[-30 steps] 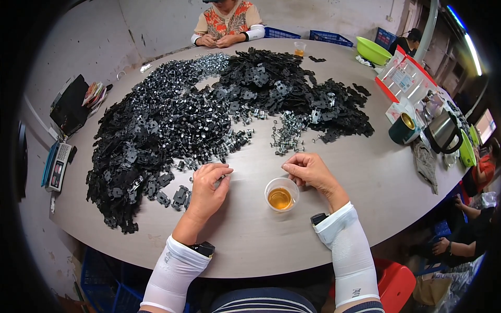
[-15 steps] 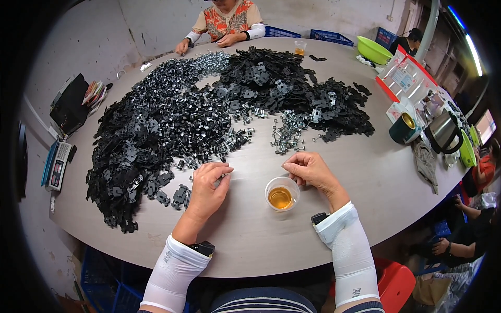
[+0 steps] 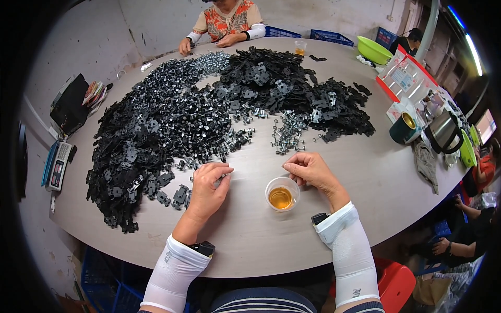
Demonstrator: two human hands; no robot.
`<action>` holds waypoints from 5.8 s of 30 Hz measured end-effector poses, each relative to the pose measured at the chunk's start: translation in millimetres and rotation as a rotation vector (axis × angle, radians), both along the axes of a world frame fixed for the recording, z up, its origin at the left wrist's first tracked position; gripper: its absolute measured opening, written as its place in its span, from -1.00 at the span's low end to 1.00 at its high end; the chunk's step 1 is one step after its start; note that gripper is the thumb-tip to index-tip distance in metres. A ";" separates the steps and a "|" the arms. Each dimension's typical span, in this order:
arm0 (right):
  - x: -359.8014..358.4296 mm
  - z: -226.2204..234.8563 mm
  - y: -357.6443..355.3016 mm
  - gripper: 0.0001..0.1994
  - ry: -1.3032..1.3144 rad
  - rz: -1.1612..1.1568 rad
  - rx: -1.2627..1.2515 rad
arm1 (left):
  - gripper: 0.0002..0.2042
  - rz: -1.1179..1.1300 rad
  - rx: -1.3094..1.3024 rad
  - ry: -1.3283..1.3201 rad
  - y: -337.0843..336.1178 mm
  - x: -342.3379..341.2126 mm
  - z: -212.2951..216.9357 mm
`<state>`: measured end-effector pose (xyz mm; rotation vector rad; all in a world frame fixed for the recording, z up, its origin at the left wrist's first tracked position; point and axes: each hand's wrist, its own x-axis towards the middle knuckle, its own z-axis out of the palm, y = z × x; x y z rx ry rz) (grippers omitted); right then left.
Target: Sort and assemble small plastic and metal components at a workshop table.
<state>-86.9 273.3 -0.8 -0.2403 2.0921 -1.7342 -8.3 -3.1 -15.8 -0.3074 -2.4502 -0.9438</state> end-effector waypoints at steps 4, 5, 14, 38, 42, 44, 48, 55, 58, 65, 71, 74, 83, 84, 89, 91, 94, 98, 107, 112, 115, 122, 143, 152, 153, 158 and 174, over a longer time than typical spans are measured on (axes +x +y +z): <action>-1.4 -1.9 -0.5 -0.81 -0.012 -0.019 -0.007 | -0.87 -0.003 0.002 0.014 -0.9 -1.7 -0.2; -0.8 -1.0 -0.8 -0.81 -0.009 -0.016 -0.003 | -0.87 -0.002 0.001 0.014 -1.3 -0.9 0.3; 4.4 1.1 -1.1 -0.82 -0.019 -0.021 -0.003 | -0.87 -0.012 -0.004 0.002 0.0 3.0 -0.8; -10.0 -19.6 5.3 -0.83 0.063 0.027 -0.012 | -0.73 0.358 0.049 0.085 -72.5 98.5 34.9; -10.0 -15.5 4.4 -0.82 0.099 0.041 0.051 | -0.73 0.443 -0.001 -0.018 -92.4 146.1 15.1; -7.4 -16.7 4.6 -0.81 0.097 0.032 0.054 | -0.73 0.458 -0.021 -0.038 -92.3 163.0 8.0; -8.9 -17.2 6.4 -0.81 0.103 0.035 0.053 | -0.74 0.452 0.044 -0.140 -81.5 172.1 2.2; -4.7 -11.9 2.5 -0.84 0.102 0.025 0.045 | -0.50 0.015 0.114 -0.164 -1.7 126.9 27.9; -6.2 -14.8 5.4 -0.83 0.086 0.051 0.024 | -0.18 -0.266 0.207 -0.273 46.7 90.4 33.9; -3.5 -9.5 3.8 -0.79 0.078 0.061 -0.030 | -0.01 -0.233 0.256 -0.294 98.5 44.3 6.5; -4.5 -11.1 4.4 -0.77 0.072 0.077 -0.048 | -0.35 -0.268 0.579 -0.413 104.6 34.4 -4.3; -3.9 -6.2 4.4 -0.78 0.068 0.064 -0.020 | -0.41 -0.262 0.628 -0.458 103.1 36.2 4.3; -4.5 -10.1 1.3 -0.77 0.022 0.058 -0.041 | -0.41 -0.275 0.456 -0.049 64.4 89.5 92.4; -3.6 -8.6 4.9 -0.77 0.002 0.024 -0.017 | -0.41 -0.272 0.457 -0.037 61.4 96.1 109.6; -0.2 -3.2 2.3 -0.79 -0.001 0.014 -0.039 | -0.26 -0.381 0.216 0.106 49.4 140.8 184.1; 1.7 -1.3 -6.7 -0.78 0.013 0.040 -0.038 | -0.36 -0.259 0.268 0.178 60.5 155.1 188.7; -0.5 -7.7 0.1 -0.78 0.026 0.027 -0.032 | -0.54 -0.113 0.384 -0.137 72.3 167.1 247.4; -1.0 -10.1 13.8 -0.79 0.014 -0.006 -0.030 | -0.55 -0.171 0.345 -0.347 69.3 172.9 259.3; 0.1 -6.7 2.5 -0.79 0.015 0.025 -0.049 | -0.70 -0.096 0.475 0.271 102.0 189.4 247.0; -0.7 -6.5 2.2 -0.79 0.041 0.038 -0.048 | -0.69 -0.159 0.383 0.394 95.1 186.1 245.3; -0.1 -6.2 2.4 -0.79 0.044 0.042 -0.044 | -0.69 -0.168 0.265 0.349 86.2 188.7 251.4; 1.1 -5.0 -1.7 -0.78 0.022 0.043 -0.054 | -0.63 -0.057 0.185 0.512 95.4 193.6 248.5; 1.8 -8.0 4.3 -0.80 0.033 0.022 -0.047 | -0.68 -0.043 0.508 0.316 103.1 202.5 254.1; -1.0 -6.9 0.3 -0.80 0.032 0.027 -0.046 | -0.55 -0.150 0.183 0.314 78.0 191.6 237.8; -0.1 -5.8 3.7 -0.80 0.033 0.013 -0.039 | -0.56 -0.143 0.255 0.277 75.7 189.1 238.8; -2.3 -7.4 0.0 -0.80 0.043 0.035 -0.055 | -0.65 -0.072 0.237 0.466 78.2 170.7 209.7; -2.0 -15.5 -15.1 -0.80 0.039 0.074 -0.058 | -0.68 -0.061 0.247 0.532 88.5 194.1 239.6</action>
